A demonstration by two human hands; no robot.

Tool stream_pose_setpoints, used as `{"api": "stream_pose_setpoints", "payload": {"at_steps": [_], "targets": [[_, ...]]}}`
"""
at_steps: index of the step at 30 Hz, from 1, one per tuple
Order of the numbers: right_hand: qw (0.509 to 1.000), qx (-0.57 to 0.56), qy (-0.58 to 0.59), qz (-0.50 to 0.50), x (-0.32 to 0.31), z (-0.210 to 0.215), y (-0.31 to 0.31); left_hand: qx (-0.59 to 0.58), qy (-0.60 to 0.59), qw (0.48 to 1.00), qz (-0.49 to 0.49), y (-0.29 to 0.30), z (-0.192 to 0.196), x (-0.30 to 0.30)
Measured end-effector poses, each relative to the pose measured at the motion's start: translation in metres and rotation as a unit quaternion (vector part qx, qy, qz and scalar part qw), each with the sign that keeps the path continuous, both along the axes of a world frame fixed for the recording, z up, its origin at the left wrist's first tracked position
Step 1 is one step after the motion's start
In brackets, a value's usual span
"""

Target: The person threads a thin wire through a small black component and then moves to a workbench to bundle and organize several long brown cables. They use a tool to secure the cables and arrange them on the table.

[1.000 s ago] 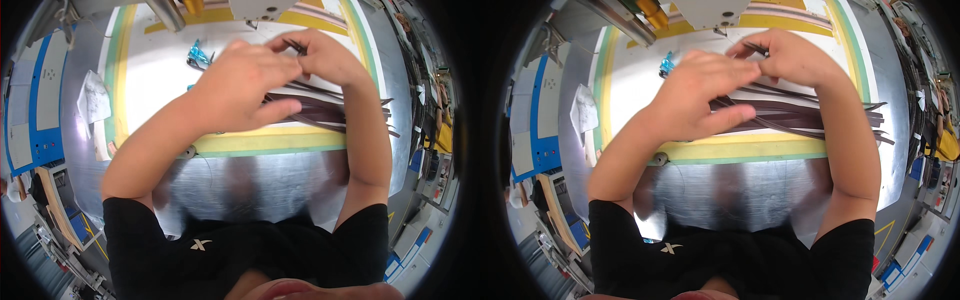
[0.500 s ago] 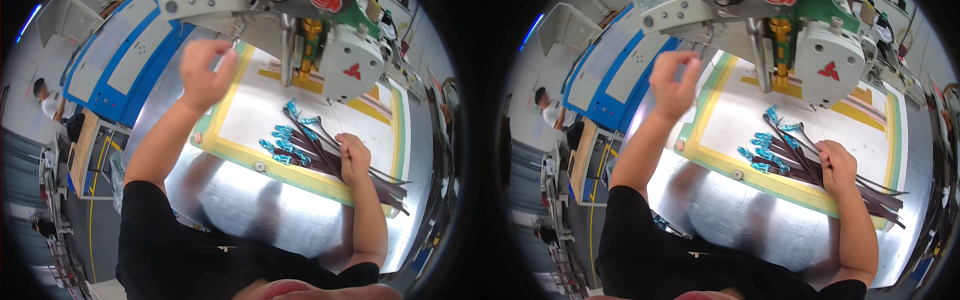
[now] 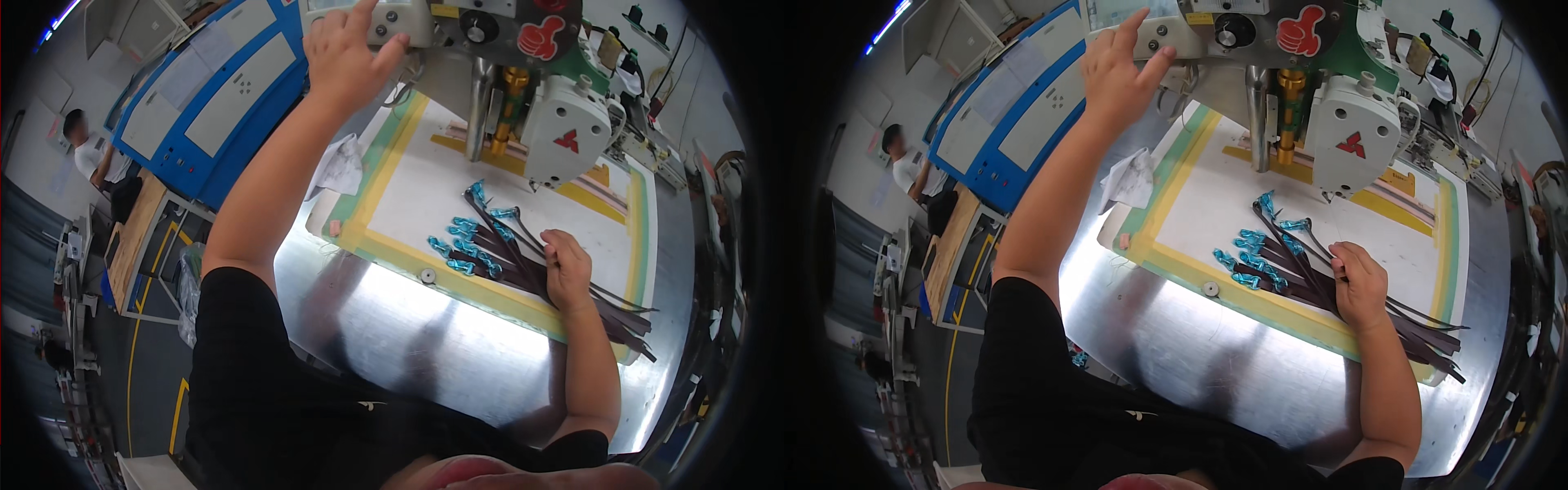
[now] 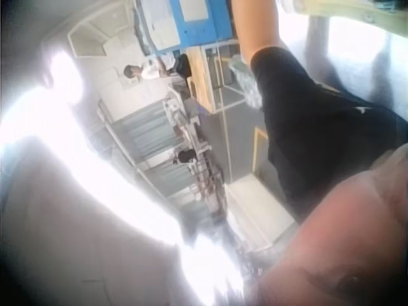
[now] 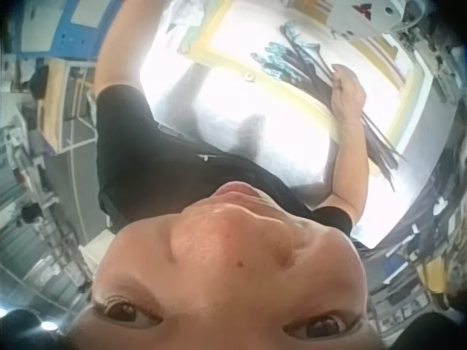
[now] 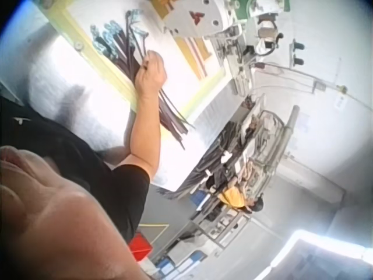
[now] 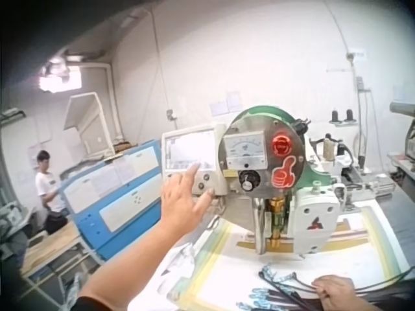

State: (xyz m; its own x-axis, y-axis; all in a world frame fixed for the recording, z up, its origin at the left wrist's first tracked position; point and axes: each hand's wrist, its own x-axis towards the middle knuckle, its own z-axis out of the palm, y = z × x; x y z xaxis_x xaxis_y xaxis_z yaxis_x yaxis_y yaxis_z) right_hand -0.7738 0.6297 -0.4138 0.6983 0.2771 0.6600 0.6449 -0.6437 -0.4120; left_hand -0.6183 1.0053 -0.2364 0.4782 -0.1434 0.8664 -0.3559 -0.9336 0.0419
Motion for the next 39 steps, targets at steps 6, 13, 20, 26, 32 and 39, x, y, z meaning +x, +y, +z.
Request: {"api": "stream_pose_setpoints", "payload": {"at_steps": [6, 13, 20, 26, 32, 39], "targets": [[1.0, -0.011, -0.007, -0.002, 0.0, 0.005, 0.006, -0.022, 0.032, 0.999, 0.015, 0.0, 0.003, 0.004], [0.999, -0.025, -0.031, -0.002, 0.0, 0.005, 0.007, -0.009, -0.058, 0.998, -0.013, 0.005, 0.003, 0.01], [0.999, -0.042, -0.035, -0.005, 0.0, -0.002, 0.002, 0.005, 0.052, 0.977, -0.207, -0.039, -0.067, -0.071], [0.992, -0.071, -0.097, 0.029, 0.001, -0.007, 0.004, 0.024, 0.267, 0.922, -0.28, -0.064, -0.164, -0.114], [0.99, -0.085, -0.109, 0.035, 0.001, -0.005, 0.009, -0.212, 0.368, 0.877, -0.223, -0.031, -0.209, -0.096], [0.989, -0.103, -0.093, 0.043, 0.003, -0.008, 0.012, -0.172, 0.365, 0.872, -0.277, -0.023, -0.206, -0.094]]}}
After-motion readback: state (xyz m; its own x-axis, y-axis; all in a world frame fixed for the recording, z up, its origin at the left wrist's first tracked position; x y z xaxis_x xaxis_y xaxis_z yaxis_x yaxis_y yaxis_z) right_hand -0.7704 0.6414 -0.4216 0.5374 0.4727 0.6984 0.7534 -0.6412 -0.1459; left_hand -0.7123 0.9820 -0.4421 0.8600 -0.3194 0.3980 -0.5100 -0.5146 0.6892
